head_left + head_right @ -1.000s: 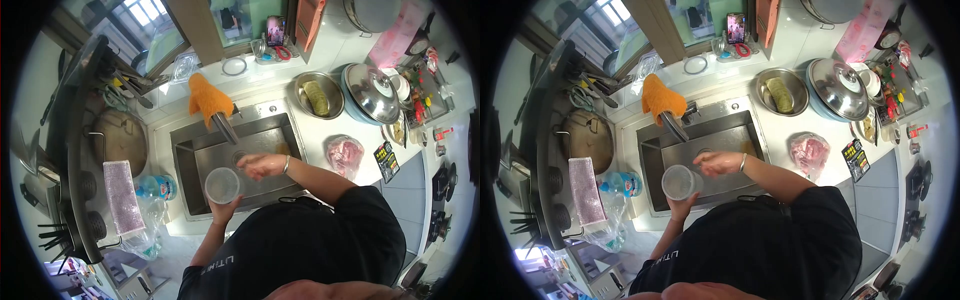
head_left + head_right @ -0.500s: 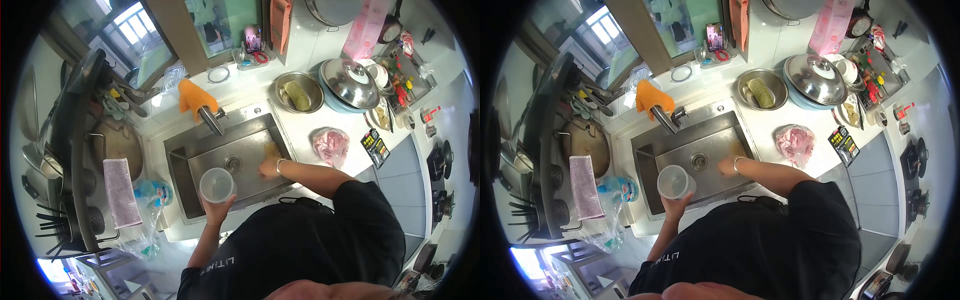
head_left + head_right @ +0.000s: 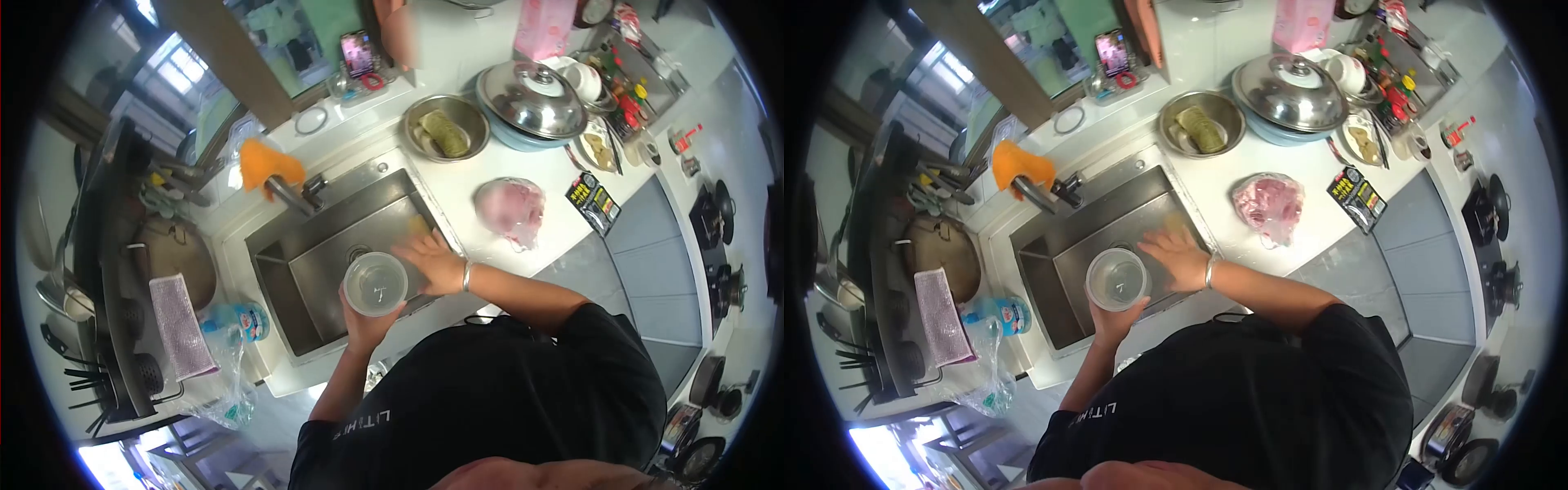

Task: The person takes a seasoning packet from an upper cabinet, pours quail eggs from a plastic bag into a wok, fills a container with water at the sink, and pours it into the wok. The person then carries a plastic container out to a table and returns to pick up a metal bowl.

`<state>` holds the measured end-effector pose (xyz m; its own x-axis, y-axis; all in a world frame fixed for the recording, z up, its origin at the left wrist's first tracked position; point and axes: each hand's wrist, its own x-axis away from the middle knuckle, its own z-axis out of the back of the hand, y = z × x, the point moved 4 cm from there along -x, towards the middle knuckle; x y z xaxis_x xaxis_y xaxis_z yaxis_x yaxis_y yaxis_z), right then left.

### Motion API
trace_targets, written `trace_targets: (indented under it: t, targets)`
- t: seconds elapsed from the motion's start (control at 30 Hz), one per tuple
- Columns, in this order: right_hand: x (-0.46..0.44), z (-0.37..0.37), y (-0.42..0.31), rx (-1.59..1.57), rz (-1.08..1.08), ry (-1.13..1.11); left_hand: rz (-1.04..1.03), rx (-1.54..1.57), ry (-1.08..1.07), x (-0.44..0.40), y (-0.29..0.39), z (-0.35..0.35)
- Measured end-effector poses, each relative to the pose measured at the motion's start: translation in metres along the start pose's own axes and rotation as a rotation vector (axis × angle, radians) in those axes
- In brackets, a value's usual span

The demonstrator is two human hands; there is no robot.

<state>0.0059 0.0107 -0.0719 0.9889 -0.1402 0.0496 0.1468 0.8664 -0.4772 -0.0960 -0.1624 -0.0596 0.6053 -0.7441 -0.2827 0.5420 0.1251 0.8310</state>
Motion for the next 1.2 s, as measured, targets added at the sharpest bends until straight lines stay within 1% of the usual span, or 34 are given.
trace_targets:
  t: [0.03, 0.13, 0.23, 0.33, 0.37, 0.43, 0.53, 0.6, 0.63, 0.67, 0.73, 0.83, 0.93, 1.03, 1.13, 1.2]
  targets:
    - [0.014, 0.001, 0.000, -0.106, 0.023, -0.025, -0.037, -0.022, -0.016, -0.003, 0.014, -0.008]
    - [0.064, 0.014, 0.006, -0.408, 0.082, 0.229, -0.143, 0.009, -0.059, -0.004, 0.049, -0.044]
    - [0.126, 0.033, 0.016, -0.444, 0.042, 0.356, -0.129, 0.171, -0.182, 0.004, 0.074, -0.095]
    - [0.195, 0.045, 0.039, -0.513, -0.004, 0.528, -0.160, 0.290, -0.272, 0.015, 0.122, -0.153]
    - [0.221, 0.054, 0.047, -0.482, -0.006, 0.602, -0.154, 0.275, -0.309, 0.021, 0.135, -0.175]
    - [0.274, 0.065, 0.066, -0.494, -0.068, 0.655, -0.142, 0.236, -0.382, 0.035, 0.165, -0.218]
    - [0.358, 0.078, 0.095, -0.493, -0.187, 0.730, -0.265, 0.258, -0.458, 0.056, 0.222, -0.289]
    - [0.412, 0.087, 0.115, -0.472, -0.274, 0.786, -0.249, 0.414, -0.549, 0.067, 0.265, -0.337]
    - [0.440, 0.089, 0.126, -0.459, -0.316, 0.814, -0.241, 0.498, -0.607, 0.072, 0.285, -0.362]
    - [0.467, 0.092, 0.135, -0.446, -0.361, 0.843, -0.248, 0.508, -0.678, 0.077, 0.304, -0.388]
    - [0.521, 0.103, 0.149, -0.451, -0.470, 0.969, -0.257, 0.515, -0.810, 0.088, 0.336, -0.433]
    - [0.591, 0.123, 0.167, -0.471, -0.626, 1.110, -0.226, 0.564, -1.019, 0.102, 0.369, -0.511]
    - [0.654, 0.136, 0.197, -0.447, -0.767, 1.234, -0.391, 0.550, -1.047, 0.110, 0.415, -0.585]
    - [0.712, 0.151, 0.239, -0.407, -0.883, 1.350, -0.572, 0.551, -1.078, 0.115, 0.482, -0.650]
    - [0.774, 0.177, 0.281, -0.325, -0.916, 1.508, -0.607, 0.710, -1.201, 0.116, 0.535, -0.730]
    - [0.815, 0.197, 0.310, -0.284, -0.963, 1.559, -0.609, 0.717, -1.304, 0.117, 0.559, -0.793]
